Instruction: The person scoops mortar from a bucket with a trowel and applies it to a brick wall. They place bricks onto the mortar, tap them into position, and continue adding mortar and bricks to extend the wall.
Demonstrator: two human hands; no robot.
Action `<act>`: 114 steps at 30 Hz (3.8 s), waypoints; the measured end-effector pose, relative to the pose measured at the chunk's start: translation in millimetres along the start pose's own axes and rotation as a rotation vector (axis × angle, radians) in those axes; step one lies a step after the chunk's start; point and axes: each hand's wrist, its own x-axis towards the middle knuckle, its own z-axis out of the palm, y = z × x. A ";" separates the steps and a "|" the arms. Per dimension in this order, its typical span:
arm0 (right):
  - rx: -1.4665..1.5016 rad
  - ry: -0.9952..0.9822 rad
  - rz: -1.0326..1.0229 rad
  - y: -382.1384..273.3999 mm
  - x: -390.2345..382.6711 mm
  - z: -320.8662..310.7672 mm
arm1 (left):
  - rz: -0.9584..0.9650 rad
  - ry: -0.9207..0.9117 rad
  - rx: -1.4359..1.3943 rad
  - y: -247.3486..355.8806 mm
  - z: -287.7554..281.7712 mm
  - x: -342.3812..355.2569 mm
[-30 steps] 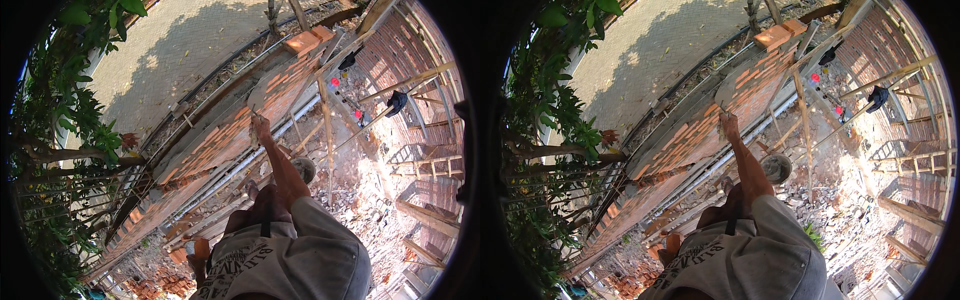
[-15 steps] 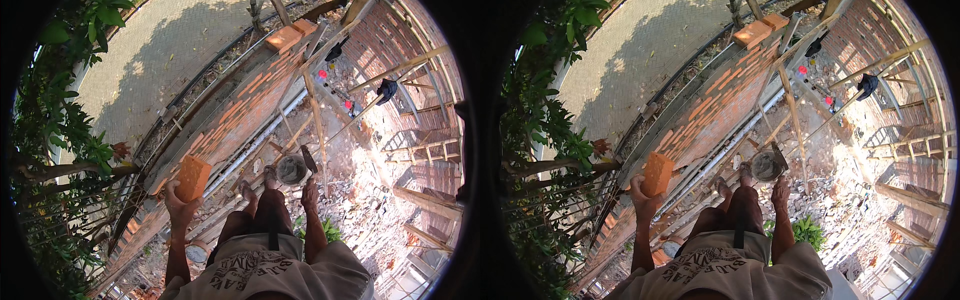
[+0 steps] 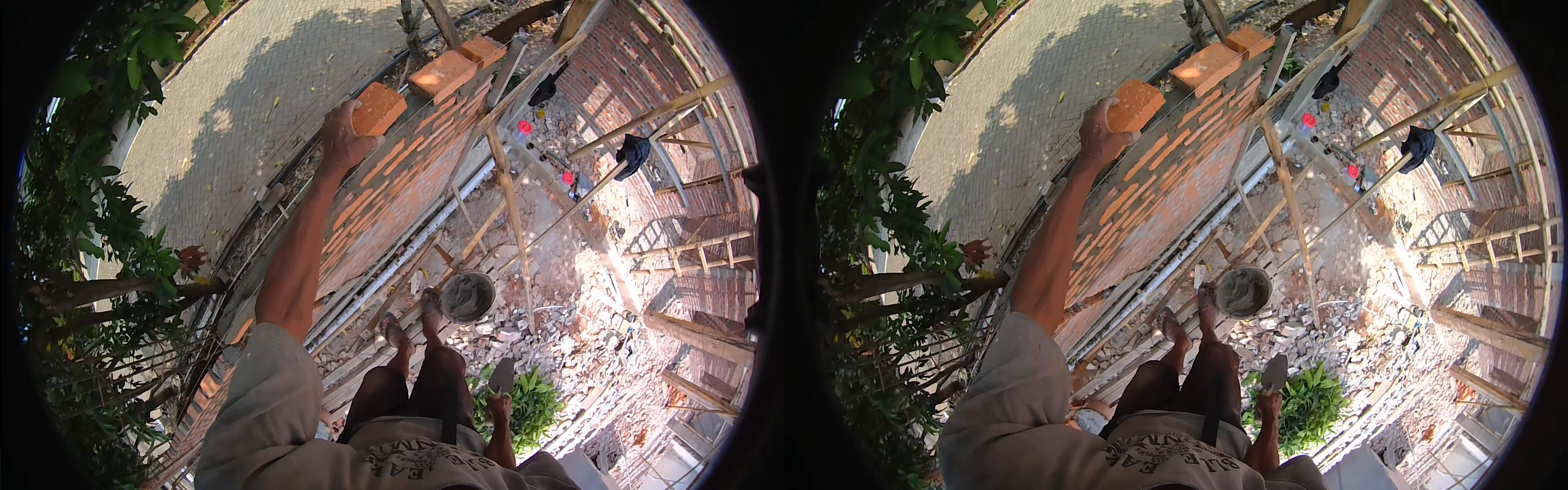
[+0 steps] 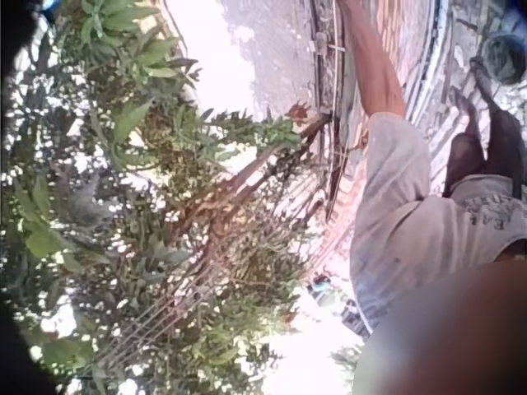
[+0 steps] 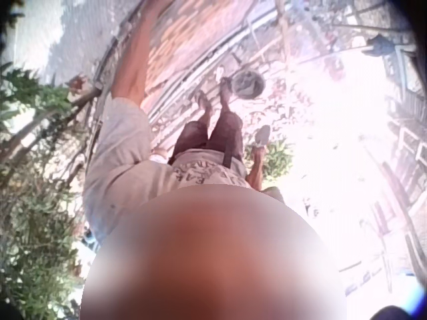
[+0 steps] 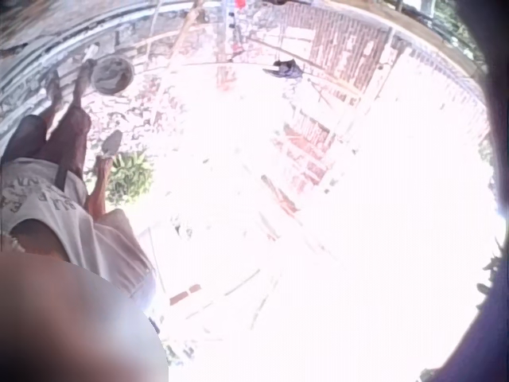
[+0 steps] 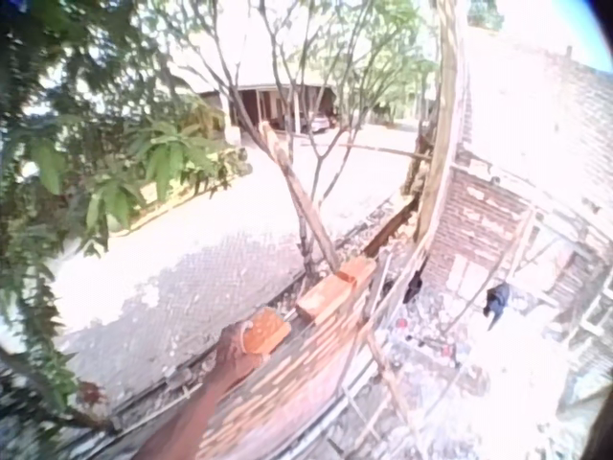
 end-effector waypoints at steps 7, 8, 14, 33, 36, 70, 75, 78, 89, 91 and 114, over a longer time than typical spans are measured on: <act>0.129 -0.197 0.152 6.9 0.0 1.9 | 0.032 -0.056 -0.036 -5.8 42.8 28.2; 0.133 -0.225 0.145 -5.4 0.1 -2.1 | 0.058 -0.055 -0.038 -5.9 44.8 28.4; 0.193 -0.226 0.107 -89.5 -8.2 -33.0 | 0.075 -0.133 0.013 1.4 47.4 23.7; 0.239 -0.170 -0.280 -224.7 16.1 -76.1 | -0.031 -0.239 -0.124 -24.5 47.3 30.8; 0.169 -0.009 -0.443 -278.1 13.7 -84.1 | -0.083 -0.296 -0.105 -20.1 44.5 31.5; -0.013 0.611 -1.210 -567.5 -2.4 -148.2 | -0.420 -0.349 0.011 -12.3 38.4 31.5; 0.317 0.253 -0.852 -471.2 38.5 -102.4 | -0.297 -0.325 -0.019 -2.2 25.2 27.0; 0.255 0.188 -0.607 -379.5 60.2 -63.6 | -0.192 -0.215 0.087 15.4 17.8 6.3; -0.439 -0.033 -0.331 -114.4 160.3 38.6 | -0.280 -0.704 -0.049 -40.5 95.1 -411.6; -0.490 -0.058 -0.283 -115.3 203.7 52.5 | -0.498 -0.952 0.092 -51.6 97.1 -497.1; -0.712 -0.004 -0.459 -190.6 224.2 137.4 | -0.571 -0.748 0.104 -59.7 135.2 -625.7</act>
